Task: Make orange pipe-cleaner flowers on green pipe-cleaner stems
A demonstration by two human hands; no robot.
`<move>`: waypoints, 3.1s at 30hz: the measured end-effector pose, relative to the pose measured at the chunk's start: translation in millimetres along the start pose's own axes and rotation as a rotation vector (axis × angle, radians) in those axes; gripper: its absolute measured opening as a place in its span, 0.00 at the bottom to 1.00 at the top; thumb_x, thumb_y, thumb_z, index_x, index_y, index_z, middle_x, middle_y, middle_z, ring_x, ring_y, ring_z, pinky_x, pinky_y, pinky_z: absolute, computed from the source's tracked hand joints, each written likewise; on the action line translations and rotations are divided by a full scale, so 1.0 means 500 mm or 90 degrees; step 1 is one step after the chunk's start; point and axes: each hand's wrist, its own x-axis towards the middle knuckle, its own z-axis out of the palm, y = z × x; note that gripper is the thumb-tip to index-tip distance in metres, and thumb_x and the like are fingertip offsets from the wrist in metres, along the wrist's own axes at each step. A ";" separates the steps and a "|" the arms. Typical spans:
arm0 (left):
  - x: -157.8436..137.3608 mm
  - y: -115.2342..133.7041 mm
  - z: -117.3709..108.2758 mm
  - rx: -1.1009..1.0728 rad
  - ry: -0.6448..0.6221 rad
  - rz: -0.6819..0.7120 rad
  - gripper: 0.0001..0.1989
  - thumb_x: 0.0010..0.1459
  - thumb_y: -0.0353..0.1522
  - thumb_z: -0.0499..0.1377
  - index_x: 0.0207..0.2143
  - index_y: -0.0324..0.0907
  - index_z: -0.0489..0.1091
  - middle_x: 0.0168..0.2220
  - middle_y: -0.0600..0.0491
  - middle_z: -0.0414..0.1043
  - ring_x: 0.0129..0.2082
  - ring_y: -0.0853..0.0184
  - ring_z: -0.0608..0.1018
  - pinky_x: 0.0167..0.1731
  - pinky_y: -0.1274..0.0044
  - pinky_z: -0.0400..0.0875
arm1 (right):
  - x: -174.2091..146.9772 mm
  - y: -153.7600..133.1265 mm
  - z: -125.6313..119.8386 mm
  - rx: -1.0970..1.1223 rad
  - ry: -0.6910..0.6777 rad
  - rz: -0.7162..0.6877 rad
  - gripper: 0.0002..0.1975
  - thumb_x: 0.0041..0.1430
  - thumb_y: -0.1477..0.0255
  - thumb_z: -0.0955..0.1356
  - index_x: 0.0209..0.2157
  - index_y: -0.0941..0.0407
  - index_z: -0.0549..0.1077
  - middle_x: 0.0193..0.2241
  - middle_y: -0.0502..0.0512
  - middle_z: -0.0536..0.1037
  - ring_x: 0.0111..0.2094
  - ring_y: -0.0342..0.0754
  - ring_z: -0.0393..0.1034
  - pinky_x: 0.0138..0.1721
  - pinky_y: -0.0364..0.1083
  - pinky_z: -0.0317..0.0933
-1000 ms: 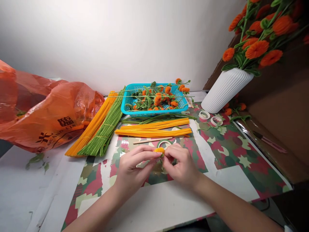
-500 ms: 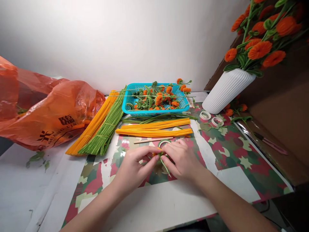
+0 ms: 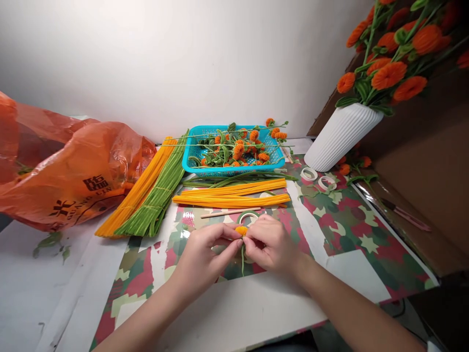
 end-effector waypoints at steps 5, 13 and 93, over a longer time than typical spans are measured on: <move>-0.010 -0.012 0.012 0.054 0.068 0.028 0.04 0.56 0.28 0.58 0.30 0.41 0.72 0.31 0.51 0.78 0.30 0.65 0.80 0.30 0.76 0.75 | 0.002 0.000 0.006 -0.011 0.042 -0.002 0.13 0.54 0.77 0.59 0.18 0.54 0.53 0.14 0.45 0.57 0.19 0.42 0.50 0.27 0.45 0.49; -0.007 -0.012 0.019 -0.068 0.089 -0.070 0.02 0.55 0.30 0.60 0.29 0.41 0.71 0.28 0.53 0.75 0.28 0.67 0.78 0.28 0.78 0.74 | 0.002 0.001 0.007 -0.013 0.039 0.018 0.13 0.56 0.77 0.60 0.19 0.54 0.55 0.16 0.45 0.58 0.20 0.42 0.52 0.28 0.45 0.48; 0.010 -0.004 0.021 -0.345 0.124 -0.166 0.06 0.51 0.33 0.64 0.26 0.40 0.71 0.35 0.53 0.72 0.33 0.68 0.78 0.32 0.79 0.77 | 0.007 -0.031 0.006 0.028 0.176 0.061 0.02 0.56 0.76 0.67 0.32 0.55 0.71 0.25 0.50 0.76 0.27 0.45 0.67 0.33 0.46 0.58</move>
